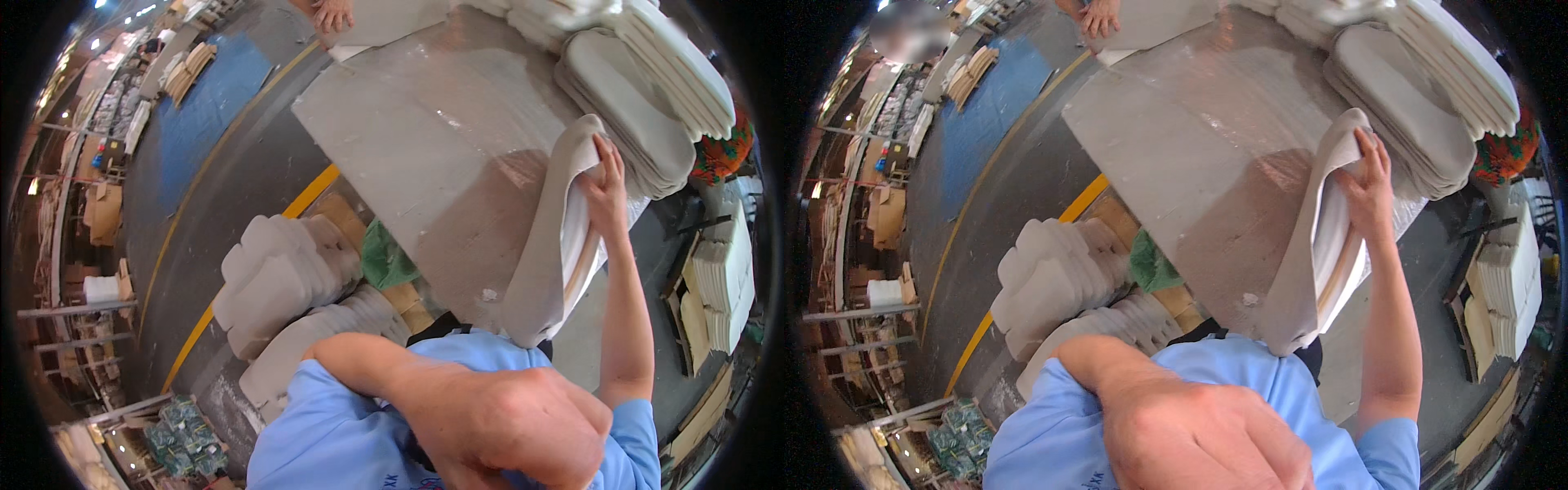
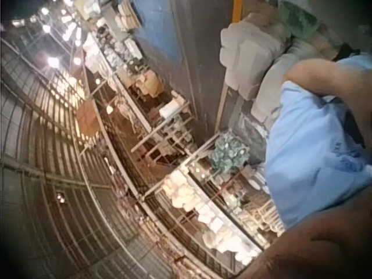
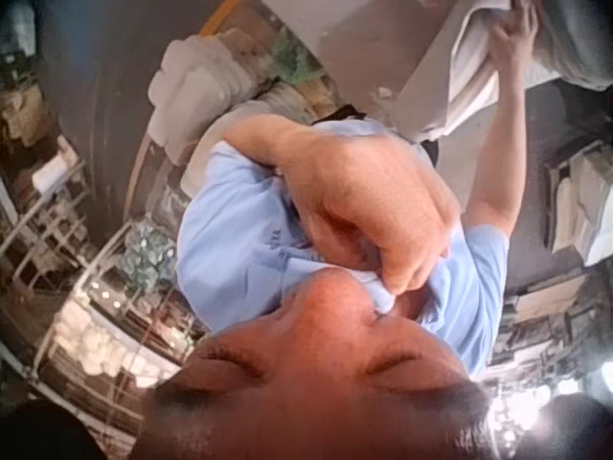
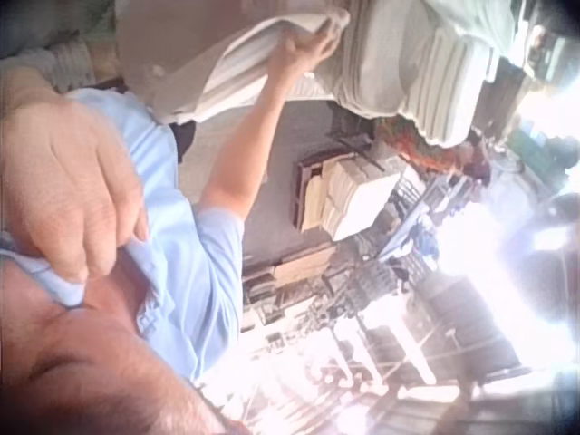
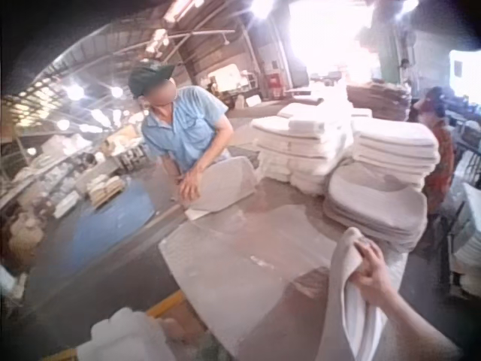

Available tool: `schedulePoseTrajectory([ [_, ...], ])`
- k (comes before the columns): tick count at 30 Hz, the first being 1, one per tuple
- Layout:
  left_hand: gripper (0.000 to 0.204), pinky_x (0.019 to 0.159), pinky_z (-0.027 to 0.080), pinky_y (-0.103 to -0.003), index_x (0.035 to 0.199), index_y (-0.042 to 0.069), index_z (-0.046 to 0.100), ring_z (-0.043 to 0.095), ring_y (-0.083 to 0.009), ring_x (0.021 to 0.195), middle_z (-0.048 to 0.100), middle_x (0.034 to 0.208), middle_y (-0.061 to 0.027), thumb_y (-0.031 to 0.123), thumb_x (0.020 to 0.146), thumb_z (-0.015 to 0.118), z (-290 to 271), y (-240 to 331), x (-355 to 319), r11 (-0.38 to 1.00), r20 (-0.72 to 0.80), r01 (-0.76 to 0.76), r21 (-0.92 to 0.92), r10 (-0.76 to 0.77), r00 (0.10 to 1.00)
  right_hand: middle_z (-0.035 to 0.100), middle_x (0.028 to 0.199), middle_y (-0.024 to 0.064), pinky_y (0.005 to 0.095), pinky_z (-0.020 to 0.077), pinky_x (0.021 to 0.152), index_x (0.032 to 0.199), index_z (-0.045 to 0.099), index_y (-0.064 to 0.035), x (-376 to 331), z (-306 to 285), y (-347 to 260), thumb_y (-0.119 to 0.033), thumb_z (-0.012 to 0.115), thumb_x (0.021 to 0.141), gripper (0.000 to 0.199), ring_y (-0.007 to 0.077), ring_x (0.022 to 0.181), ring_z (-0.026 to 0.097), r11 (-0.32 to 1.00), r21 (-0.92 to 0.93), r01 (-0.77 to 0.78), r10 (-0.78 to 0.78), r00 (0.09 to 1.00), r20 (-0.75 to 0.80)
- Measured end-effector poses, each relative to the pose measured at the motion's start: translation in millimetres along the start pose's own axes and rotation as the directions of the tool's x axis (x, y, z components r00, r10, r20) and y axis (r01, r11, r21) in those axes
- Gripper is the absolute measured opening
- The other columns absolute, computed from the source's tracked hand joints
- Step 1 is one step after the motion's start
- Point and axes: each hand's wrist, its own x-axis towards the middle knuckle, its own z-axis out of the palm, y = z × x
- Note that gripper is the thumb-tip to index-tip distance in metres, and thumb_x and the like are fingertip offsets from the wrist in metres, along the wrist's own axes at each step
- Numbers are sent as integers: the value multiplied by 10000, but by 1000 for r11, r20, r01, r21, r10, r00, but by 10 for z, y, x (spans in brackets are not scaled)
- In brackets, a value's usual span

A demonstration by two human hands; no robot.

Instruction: The person inserts white foam cushions into light gray fabric covers one at a time, aligns the edges, and places the finished items on a stack. The person also handles a cylindrical foam bolster and inserts it into a matching cover.

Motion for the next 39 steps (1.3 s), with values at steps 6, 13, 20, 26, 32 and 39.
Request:
schedulePoseTrajectory([
  [6, 359, 940, 585, -514, 909, 10, 685, 627, -327, 664, 709, 843, -101, 326, 1065, 612, -236, 134, -18, 990, 157, 133, -48, -124, 980, 326, 1693, 171, 450, 397, 1226, 1560, 526, -206, 13, 271, -67, -118, 823, 823, 799, 393, 1534, 382, 990, -141, 21, -24, 1000, -17],
  [13, 288, 977, 580, -505, 889, 34, 668, 640, -338, 690, 686, 815, -92, 248, 1075, 616, -255, 72, 194, 994, 350, 94, -50, -71, 934, 281, 1710, 202, 443, 372, 1241, 1569, 534, -208, 13, 193, -169, -52, 765, 842, 778, 373, 1568, 328, 1000, -19, -17, 17, 1000, 6],
  [20, 285, 799, 640, -477, 950, -15, 740, 692, -326, 785, 745, 908, -142, 207, 1085, 620, -63, -58, -114, 994, -98, -99, -42, 95, 991, 321, 1692, 212, 439, 355, 1242, 1568, 537, -222, -27, 186, -55, -44, 770, 844, 780, 372, 1555, 360, 1000, -2, 14, -14, 1000, -11],
  [26, 238, 929, 598, -526, 1006, 7, 730, 663, -338, 846, 737, 945, -103, 216, 1068, 633, -309, -8, 137, 982, 366, 118, -149, -56, 929, 318, 1696, 191, 441, 362, 1237, 1541, 567, -207, 36, 262, -71, -48, 749, 821, 759, 359, 1525, 409, 999, -45, 13, -14, 1000, -25],
  [32, 304, 975, 548, -552, 919, 36, 693, 646, -340, 783, 696, 868, -89, 268, 1074, 574, -341, 126, 181, 972, 417, 215, -89, -160, 895, 330, 1680, 175, 455, 344, 1257, 1557, 548, -219, -4, 223, -93, -46, 759, 816, 790, 362, 1526, 392, 999, 53, -1, 3, 1000, -24],
  [39, 40, 1062, 460, -727, 1016, -2, 636, 702, -429, 978, 747, 995, -235, 37, 1023, 643, -633, 251, 230, 956, 298, 283, 81, -294, 908, 322, 1693, 179, 450, 470, 1168, 1534, 558, -193, -56, 170, -169, -145, 833, 813, 773, 415, 1441, 509, 997, -8, -74, 74, 996, -51],
])
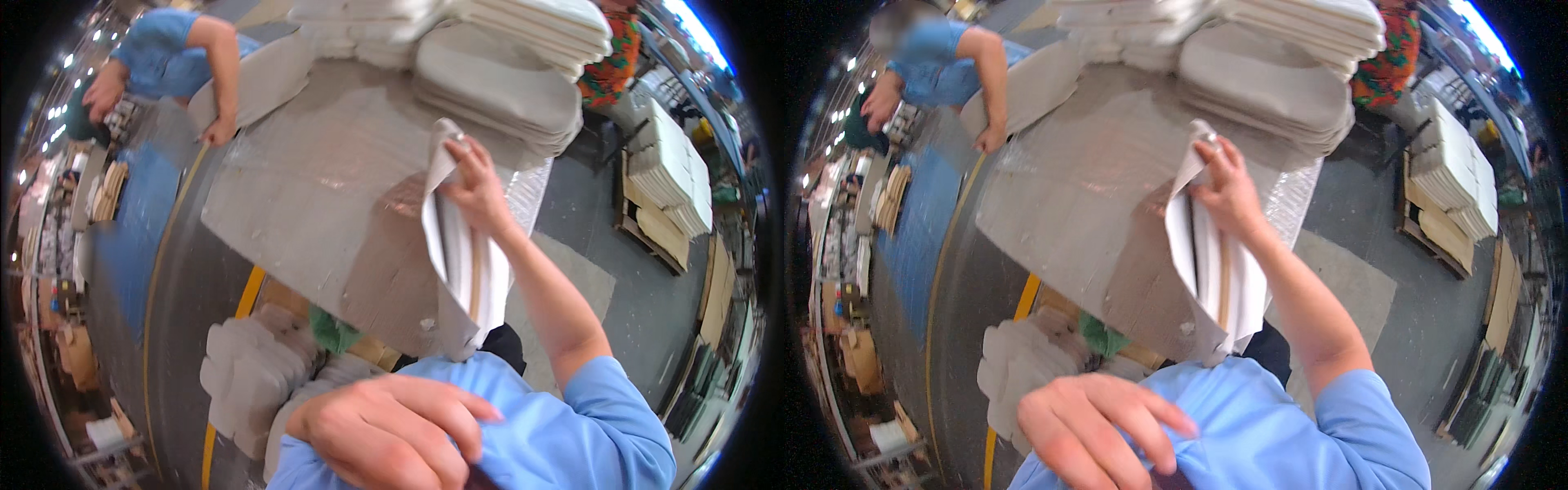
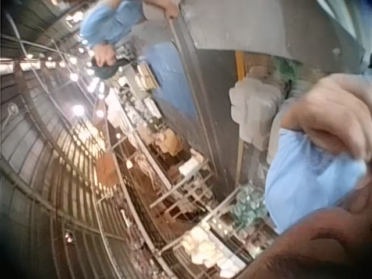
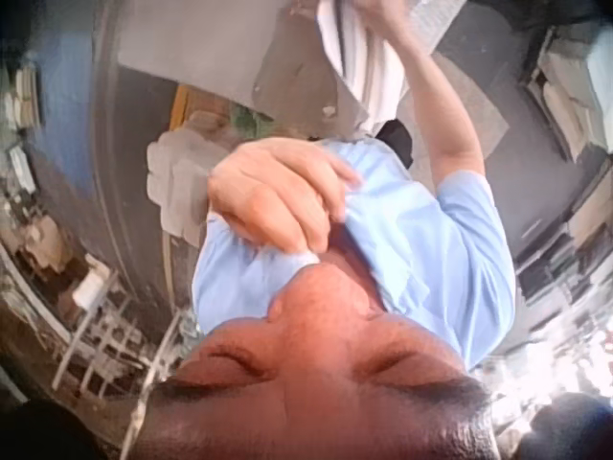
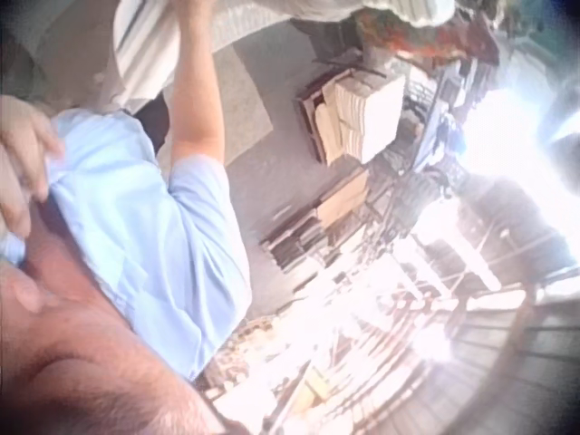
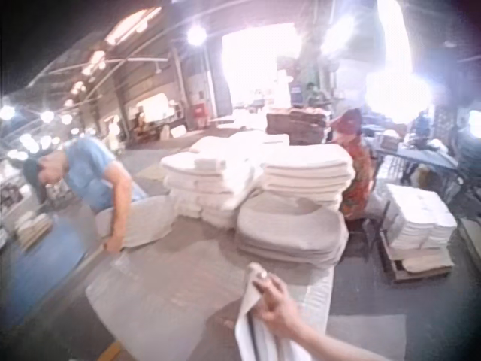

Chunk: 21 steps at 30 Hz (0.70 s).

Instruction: The person inserts white foam cushions into light gray fabric covers one at a time, aligns the edges, and places the finished items on a stack. The person also handles a cylindrical foam bolster and inserts it into a matching cover.

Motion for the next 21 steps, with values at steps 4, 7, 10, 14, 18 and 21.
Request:
schedulePoseTrajectory([
  [4, 610, 1115, 449, -606, 1345, 59, 600, 608, -396, 1274, 682, 1251, -180, 508, 961, 749, -364, -437, -531, 867, -771, 425, 260, -79, 633, 358, 1673, 201, 456, 435, 1187, 1548, 537, -172, 50, 4, -12, -311, 810, 886, 729, 407, 1482, 457, 997, 81, -3, -1, 998, 55],
  [7, 773, 1179, 413, -490, 1544, 60, 450, 525, -300, 1412, 562, 1503, -119, 558, 1000, 680, -827, -1129, -912, 838, -921, 546, -17, -225, 317, 390, 1666, 196, 431, 422, 1184, 1589, 473, -127, 107, -65, -61, -467, 681, 1019, 696, 356, 1475, 472, 898, 414, -147, 106, 987, 122],
  [10, 839, 1213, 395, -417, 1615, 28, 371, 503, -245, 1447, 507, 1590, -111, 581, 1033, 615, -812, -1529, -1046, 841, -771, 345, -418, -529, 354, 453, 1639, 164, 396, 422, 1175, 1619, 410, -67, 1, -213, 262, -484, 645, 1049, 745, 293, 1437, 511, 719, 602, -347, 375, 923, 84],
  [14, 672, 1156, 452, -425, 1558, -8, 417, 564, -256, 1368, 573, 1500, -123, 400, 1069, 630, -730, -1660, -955, 831, -797, 341, -440, -536, 277, 538, 1539, 198, 402, 496, 1095, 1588, 439, -33, -407, -318, 511, -415, 673, 1045, 704, 274, 1324, 599, 376, 542, -752, 638, 634, 437],
  [18, 577, 1145, 461, -423, 1555, -32, 414, 573, -266, 1358, 574, 1489, -154, 273, 1089, 565, -755, -1631, -751, 803, -833, 435, -409, -522, 181, 690, 1305, 174, 378, 568, 978, 1425, 575, 29, -616, -283, 479, -333, 720, 1023, 561, 250, 1127, 706, 202, 677, -708, 498, 670, 551],
  [21, 559, 1168, 443, -433, 1576, -47, 389, 552, -294, 1388, 540, 1531, -182, 242, 1108, 488, -839, -1674, -619, 828, -855, 422, -369, -481, 196, 736, 1038, 72, 303, 558, 847, 1230, 670, 6, -575, -289, 288, -257, 733, 1015, 345, 162, 898, 693, 430, 736, -523, 394, 842, 368],
])
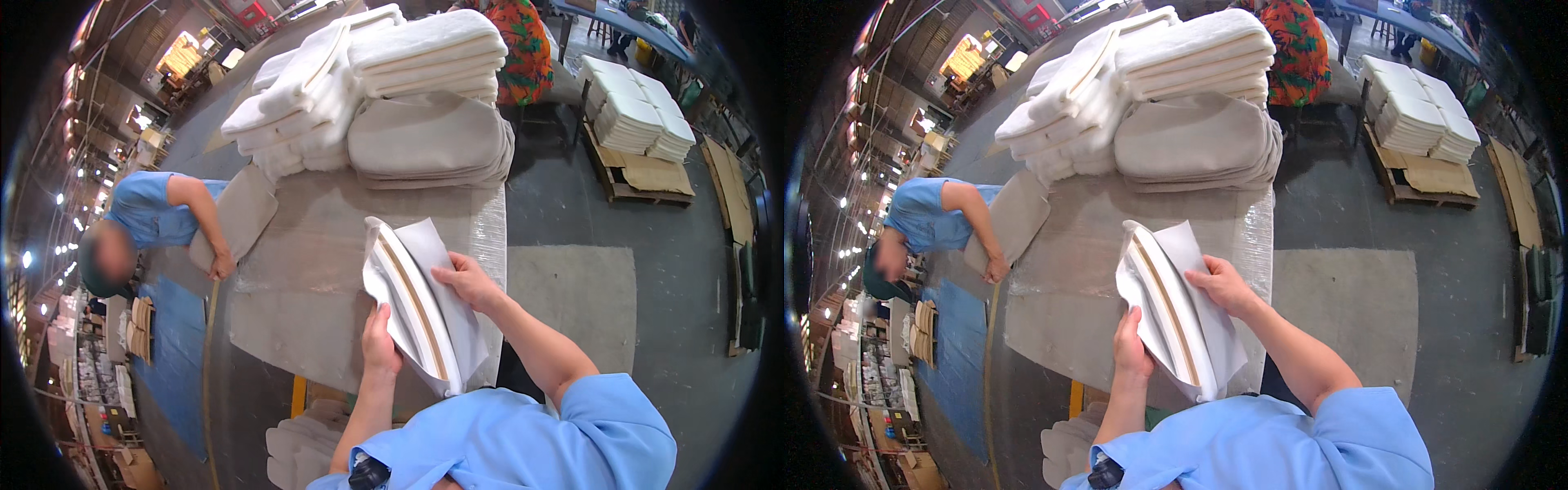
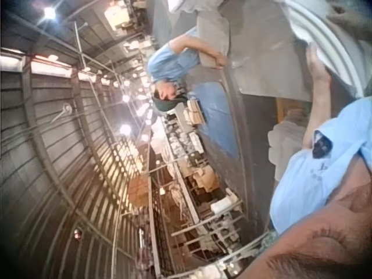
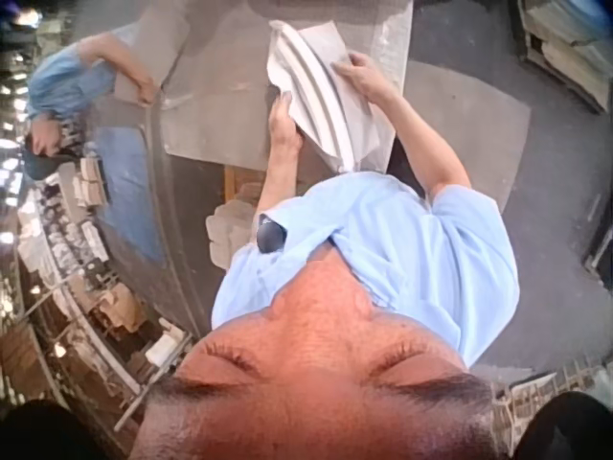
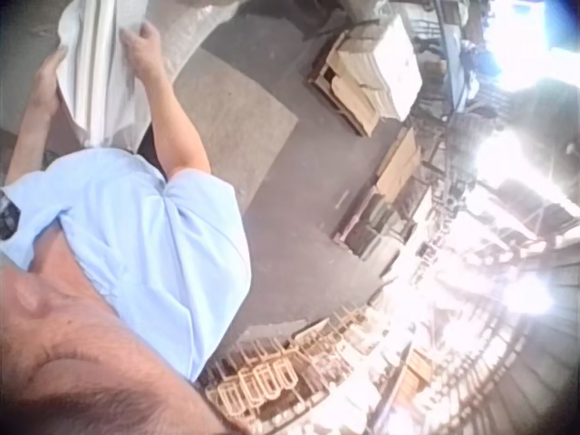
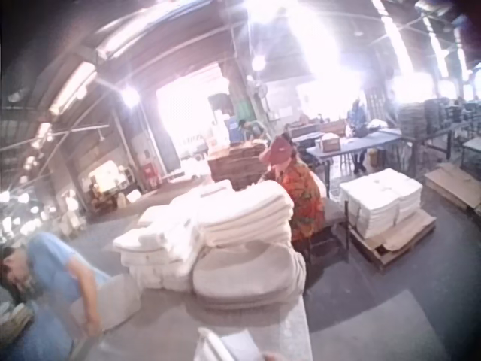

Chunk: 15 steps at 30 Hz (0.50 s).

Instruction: The person inserts white foam cushions into light gray fabric covers one at a time, aligns the edges, and places the finished items on a stack. The person also handles a cylindrical foam bolster and inserts it into a matching cover.

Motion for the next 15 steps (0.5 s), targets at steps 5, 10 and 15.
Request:
schedulePoseTrajectory([
  [5, 577, 1209, 379, -387, 1622, -53, 332, 498, -268, 1439, 474, 1597, -176, 221, 1125, 435, 234, -76, 73, 989, 110, -96, 111, 84, 990, 679, 1053, 39, 289, 513, 832, 1226, 635, -24, -9, -18, -130, -307, 694, 1046, 341, 122, 901, 612, 941, -308, 142, -140, 990, 28],
  [10, 631, 1299, 198, -430, 1660, -48, 239, 224, -327, 1606, 204, 1747, -211, 212, 1113, 416, 621, -347, 243, 822, 261, -327, 467, 224, 939, 597, 1364, 141, 420, 516, 1018, 1486, 452, -65, -97, -32, -124, -433, 678, 1037, 622, 252, 1231, 609, 994, 105, -16, 41, 969, -242],
  [15, 666, 1306, 113, -566, 1641, -53, 293, 109, -524, 1599, 134, 1762, -239, 266, 1083, 468, 1306, -572, 222, 120, 373, -390, 913, 144, 917, 569, 1416, 137, 481, 484, 1096, 1528, 423, -112, -350, -86, -122, -589, 569, 1048, 693, 288, 1309, 578, 796, 600, 75, 19, 989, -149],
])
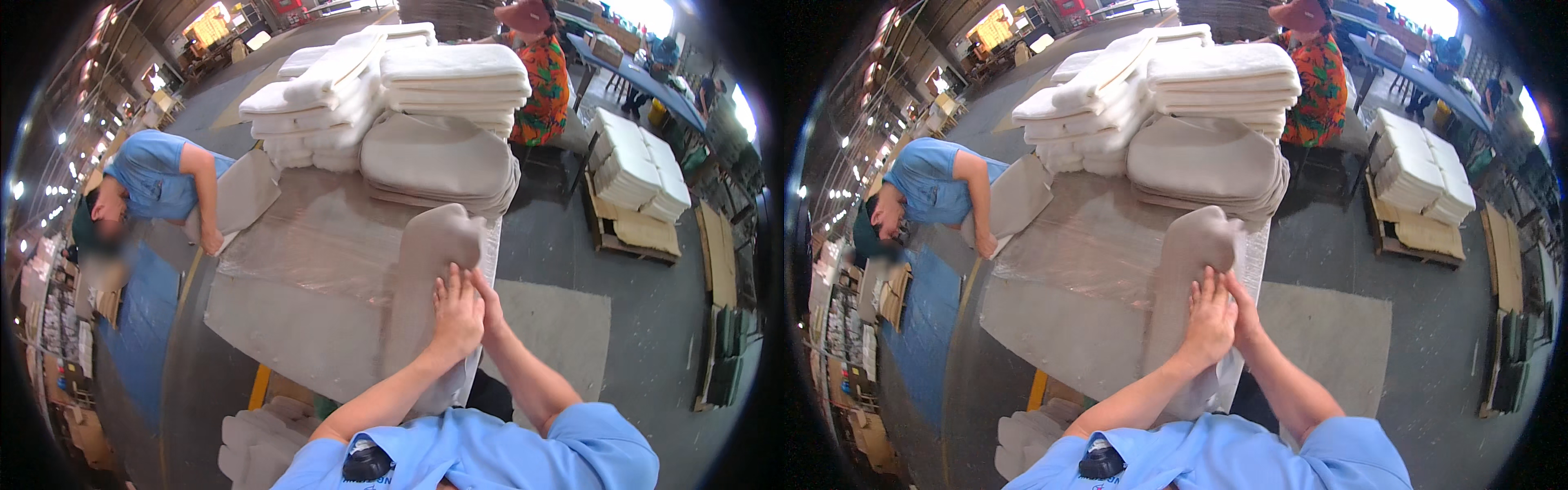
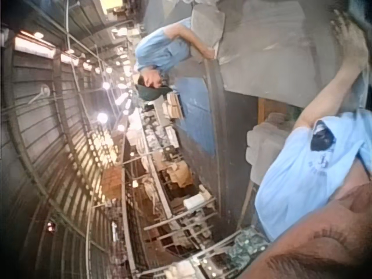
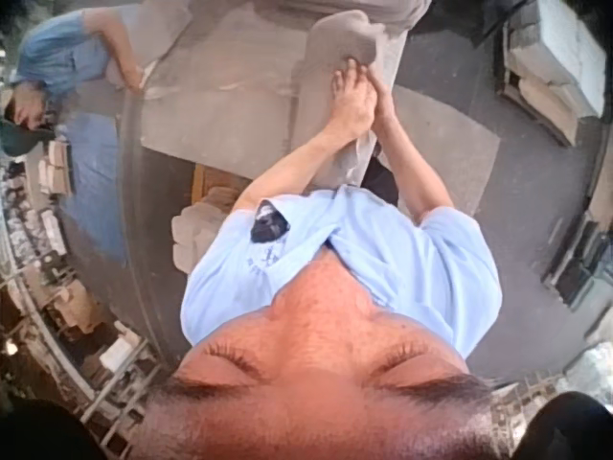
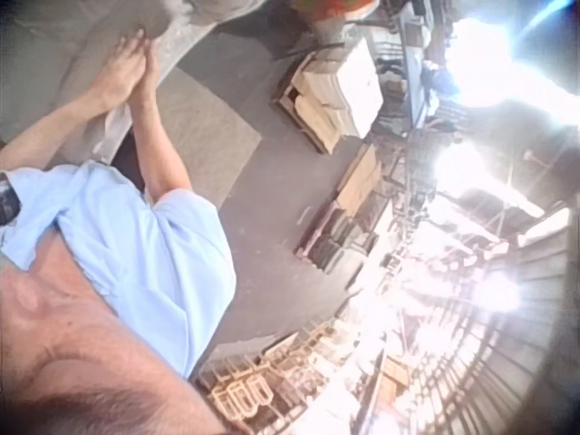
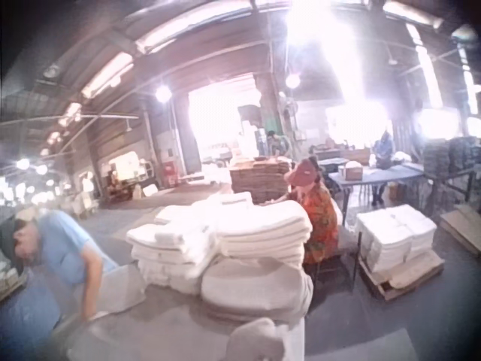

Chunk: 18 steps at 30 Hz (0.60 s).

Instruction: The person inserts white foam cushions into light gray fabric covers one at a time, aligns the edges, and places the finished items on a stack. The person also handles a cylindrical foam bolster and inserts it into a matching cover.

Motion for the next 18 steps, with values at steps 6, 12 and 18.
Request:
schedulePoseTrajectory([
  [6, 572, 1268, 251, -556, 1565, 24, 485, 336, -516, 1517, 406, 1638, -259, 349, 1094, 493, 107, -360, -323, 968, 356, -250, 27, 224, 907, 635, 1359, 118, 458, 519, 1045, 1474, 527, -107, -379, -773, 463, -666, 484, 1058, 699, 274, 1215, 631, 978, 62, -199, 204, 975, -84],
  [12, 365, 1066, 517, -375, 1368, 17, 684, 680, -284, 1258, 704, 1370, -178, 208, 1071, 593, -534, -1229, -937, 917, 3, 108, -384, -116, 993, 771, 1060, 94, 362, 579, 770, 1147, 739, -61, -1136, -1286, 102, -407, 622, 1059, 376, 212, 828, 728, 216, -919, -329, 431, 877, -213],
  [18, 566, 1266, 271, -536, 1555, 41, 505, 377, -421, 1532, 462, 1622, -222, 313, 1062, 565, -614, -1913, -792, 910, -336, 312, 271, -214, 917, 732, 1200, 152, 463, 535, 891, 1171, 737, -64, -74, -475, -367, -292, 715, 963, 310, 269, 1078, 707, -210, -950, 231, -397, 868, 299],
])
